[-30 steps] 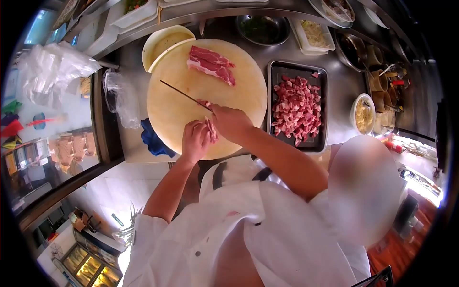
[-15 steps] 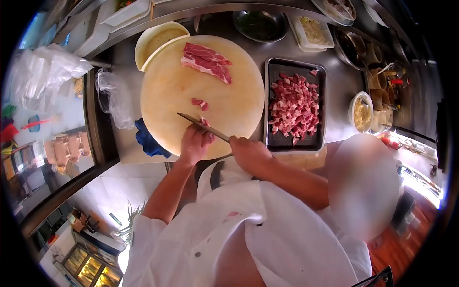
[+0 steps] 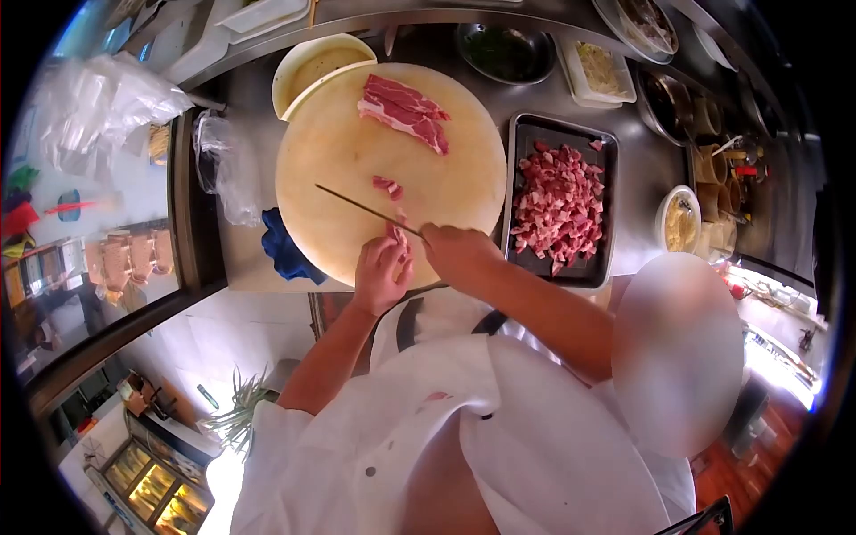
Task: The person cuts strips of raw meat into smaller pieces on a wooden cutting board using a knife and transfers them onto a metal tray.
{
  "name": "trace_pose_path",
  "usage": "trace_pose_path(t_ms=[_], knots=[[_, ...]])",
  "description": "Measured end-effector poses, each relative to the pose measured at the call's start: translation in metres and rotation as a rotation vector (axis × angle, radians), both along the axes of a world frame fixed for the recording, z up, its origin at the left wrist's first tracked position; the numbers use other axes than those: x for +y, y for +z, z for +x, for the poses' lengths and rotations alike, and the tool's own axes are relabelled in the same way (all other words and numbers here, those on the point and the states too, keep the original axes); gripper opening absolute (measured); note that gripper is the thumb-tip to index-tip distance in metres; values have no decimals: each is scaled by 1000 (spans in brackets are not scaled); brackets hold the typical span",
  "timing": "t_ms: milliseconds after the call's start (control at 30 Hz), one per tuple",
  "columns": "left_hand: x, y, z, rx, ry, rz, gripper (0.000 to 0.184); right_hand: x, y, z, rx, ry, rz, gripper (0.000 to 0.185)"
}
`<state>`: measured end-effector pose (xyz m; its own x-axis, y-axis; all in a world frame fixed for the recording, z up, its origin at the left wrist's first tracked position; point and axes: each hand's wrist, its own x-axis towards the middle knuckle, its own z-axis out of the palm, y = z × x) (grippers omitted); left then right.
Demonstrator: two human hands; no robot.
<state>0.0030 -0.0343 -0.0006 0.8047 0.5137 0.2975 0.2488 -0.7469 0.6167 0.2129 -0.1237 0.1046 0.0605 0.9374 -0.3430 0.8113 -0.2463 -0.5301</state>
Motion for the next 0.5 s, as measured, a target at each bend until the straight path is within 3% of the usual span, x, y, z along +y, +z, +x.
trace_pose_path(t_ms=[200, 500], knots=[[3, -3, -2, 3, 46, 19, 31, -53, 21, -6, -46, 20, -229, 19], [5, -7, 3, 1, 0, 17, 30, -29, -5, -17, 58, -21, -215, 24]])
